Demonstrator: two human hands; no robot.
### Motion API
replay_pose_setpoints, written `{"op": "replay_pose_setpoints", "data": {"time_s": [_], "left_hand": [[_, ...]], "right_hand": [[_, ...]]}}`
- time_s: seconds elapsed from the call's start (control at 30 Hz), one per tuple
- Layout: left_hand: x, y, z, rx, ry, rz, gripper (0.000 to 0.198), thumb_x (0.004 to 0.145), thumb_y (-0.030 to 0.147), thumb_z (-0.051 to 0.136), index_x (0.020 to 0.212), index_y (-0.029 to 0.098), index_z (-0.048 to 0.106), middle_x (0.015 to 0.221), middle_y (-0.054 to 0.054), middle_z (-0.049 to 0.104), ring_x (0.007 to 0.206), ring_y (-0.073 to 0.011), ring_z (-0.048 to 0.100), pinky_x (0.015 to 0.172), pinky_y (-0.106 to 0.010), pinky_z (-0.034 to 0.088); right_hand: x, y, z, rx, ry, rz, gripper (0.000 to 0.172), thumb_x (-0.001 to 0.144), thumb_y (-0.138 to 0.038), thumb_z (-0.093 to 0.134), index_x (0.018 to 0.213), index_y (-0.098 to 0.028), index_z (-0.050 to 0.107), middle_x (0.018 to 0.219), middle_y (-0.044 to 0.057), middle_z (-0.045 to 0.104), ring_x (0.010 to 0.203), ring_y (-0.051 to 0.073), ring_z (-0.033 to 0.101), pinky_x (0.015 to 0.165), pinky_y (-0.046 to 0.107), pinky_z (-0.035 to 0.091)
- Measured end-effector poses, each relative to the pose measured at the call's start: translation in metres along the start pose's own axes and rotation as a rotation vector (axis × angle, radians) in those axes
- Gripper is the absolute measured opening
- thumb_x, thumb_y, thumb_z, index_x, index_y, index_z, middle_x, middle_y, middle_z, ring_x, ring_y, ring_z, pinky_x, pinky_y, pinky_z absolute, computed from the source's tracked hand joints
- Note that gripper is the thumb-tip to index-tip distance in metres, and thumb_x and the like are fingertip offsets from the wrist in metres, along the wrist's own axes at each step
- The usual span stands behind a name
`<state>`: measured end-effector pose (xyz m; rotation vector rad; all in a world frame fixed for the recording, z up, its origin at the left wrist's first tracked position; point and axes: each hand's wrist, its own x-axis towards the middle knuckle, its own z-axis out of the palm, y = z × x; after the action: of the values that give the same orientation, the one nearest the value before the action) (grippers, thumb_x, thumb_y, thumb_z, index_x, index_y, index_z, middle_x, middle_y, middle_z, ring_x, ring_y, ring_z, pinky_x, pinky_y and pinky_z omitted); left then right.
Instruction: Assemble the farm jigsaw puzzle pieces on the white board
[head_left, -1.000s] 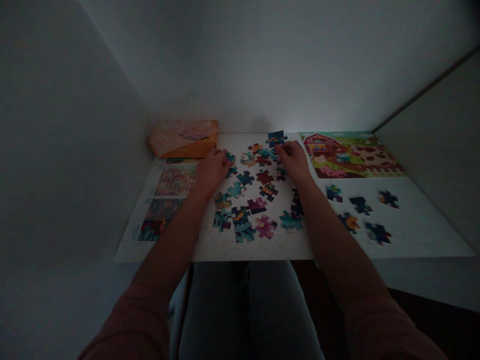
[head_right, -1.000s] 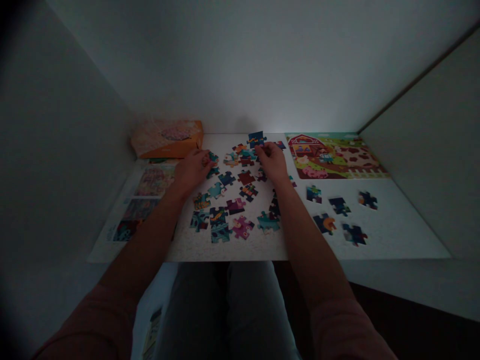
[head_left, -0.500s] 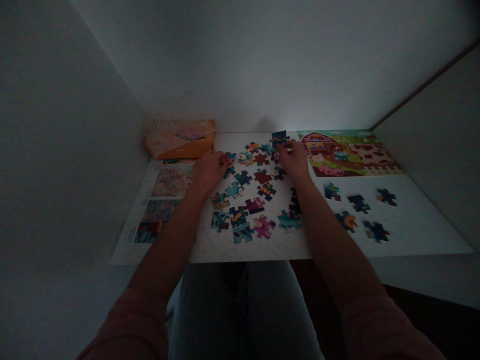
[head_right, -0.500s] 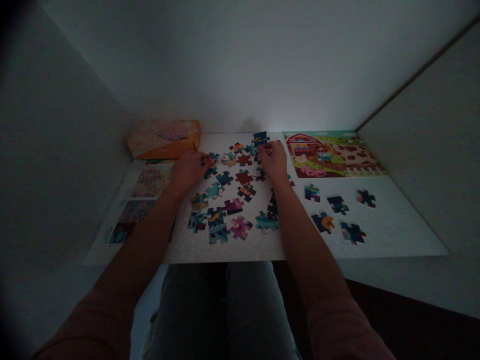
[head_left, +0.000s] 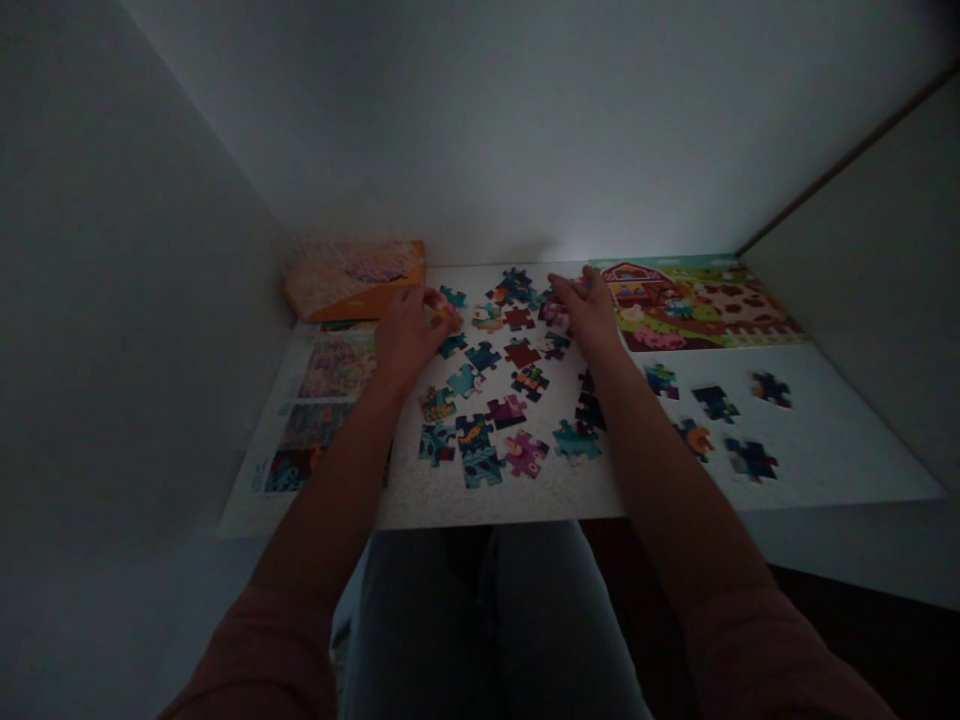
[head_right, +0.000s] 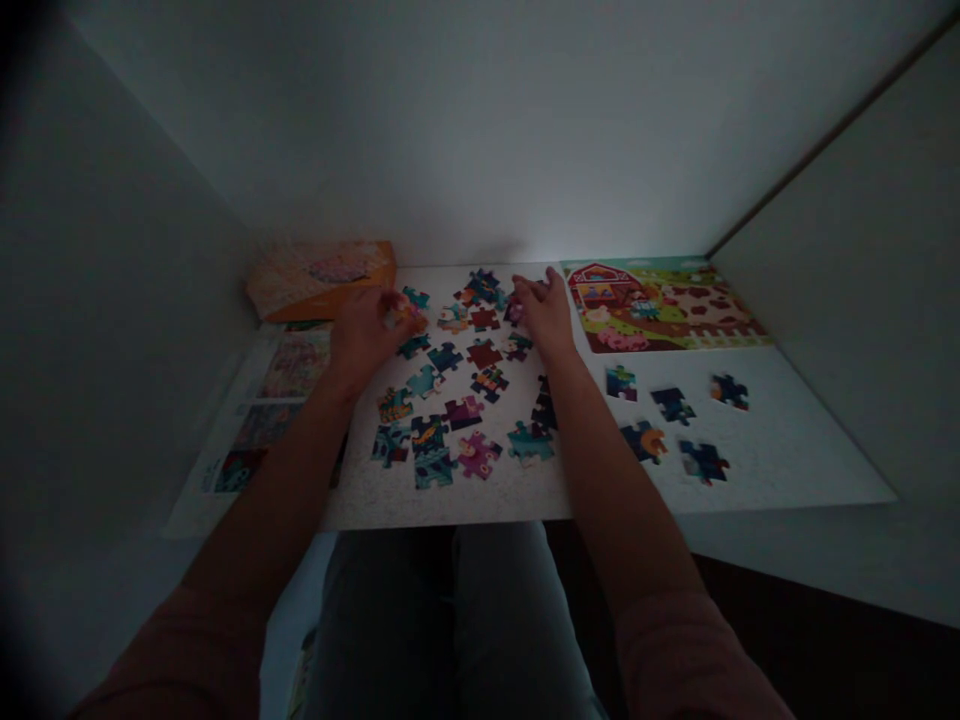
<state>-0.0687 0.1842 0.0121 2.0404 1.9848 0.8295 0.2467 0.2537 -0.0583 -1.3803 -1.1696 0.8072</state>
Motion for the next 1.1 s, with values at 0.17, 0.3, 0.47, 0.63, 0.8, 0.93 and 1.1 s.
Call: {"op": "replay_pose_setpoints", "data": {"time_s": [0.17,0.3,0.47,0.63,0.8,0.93,1.1], "left_hand": [[-0.001,-0.001,0.0,-0.022,0.032,0.011,0.016,0.115,0.02,0.093,0.127,0.024,0.084,0.151,-0.013,0.085,0.132,-0.0304,0.083,0.119,-0.044,0.066],[0.0,-0.003,0.002,-0.028,0.033,0.015,0.013,0.113,0.02,0.092,0.124,0.024,0.086,0.15,-0.013,0.084,0.117,-0.0283,0.086,0.111,-0.044,0.069],[0.001,-0.005,0.005,-0.045,0.071,0.038,0.02,0.111,0.019,0.095,0.126,0.027,0.084,0.144,-0.01,0.087,0.122,-0.03,0.086,0.115,-0.044,0.068],[0.003,-0.007,0.005,-0.065,0.141,0.037,0.023,0.112,0.029,0.1,0.127,0.028,0.082,0.139,-0.01,0.088,0.123,-0.0322,0.085,0.117,-0.048,0.07],[0.004,-0.009,0.005,-0.061,0.134,0.048,0.019,0.113,0.028,0.098,0.125,0.027,0.083,0.14,-0.011,0.088,0.128,-0.0324,0.086,0.118,-0.046,0.07],[0.004,-0.011,0.006,-0.056,0.128,0.055,0.018,0.113,0.03,0.097,0.125,0.028,0.083,0.141,-0.01,0.088,0.133,-0.0329,0.085,0.123,-0.046,0.069],[0.003,-0.007,0.003,-0.048,0.101,0.051,0.016,0.115,0.031,0.094,0.127,0.028,0.083,0.144,-0.011,0.088,0.136,-0.0332,0.084,0.122,-0.046,0.069]], "right_hand": [[-0.01,-0.007,0.007,-0.18,-0.142,-0.143,0.036,0.105,-0.056,0.081,0.13,-0.031,0.085,0.134,0.012,0.095,0.115,0.037,0.088,0.112,0.06,0.073],[-0.033,-0.026,0.012,-0.504,-0.372,-0.361,0.03,0.119,-0.048,0.077,0.136,-0.029,0.092,0.136,0.014,0.094,0.128,0.039,0.085,0.128,0.063,0.063],[-0.058,-0.04,0.018,-0.759,-0.603,-0.532,0.038,0.129,-0.043,0.075,0.161,-0.036,0.093,0.186,0.016,0.073,0.17,0.05,0.062,0.143,0.079,0.043],[-0.06,-0.04,0.019,-0.805,-0.668,-0.511,0.037,0.129,-0.044,0.074,0.16,-0.041,0.094,0.194,0.013,0.066,0.178,0.051,0.057,0.147,0.082,0.04],[-0.058,-0.039,0.019,-0.777,-0.654,-0.526,0.036,0.129,-0.047,0.071,0.155,-0.044,0.096,0.177,0.015,0.076,0.168,0.048,0.063,0.145,0.078,0.045],[-0.056,-0.035,0.021,-0.781,-0.623,-0.538,0.037,0.129,-0.047,0.071,0.154,-0.04,0.096,0.174,0.017,0.076,0.166,0.048,0.065,0.143,0.074,0.048],[-0.054,-0.035,0.022,-0.753,-0.614,-0.557,0.028,0.126,-0.039,0.071,0.137,-0.035,0.096,0.17,0.014,0.082,0.16,0.047,0.07,0.14,0.074,0.046]]}}
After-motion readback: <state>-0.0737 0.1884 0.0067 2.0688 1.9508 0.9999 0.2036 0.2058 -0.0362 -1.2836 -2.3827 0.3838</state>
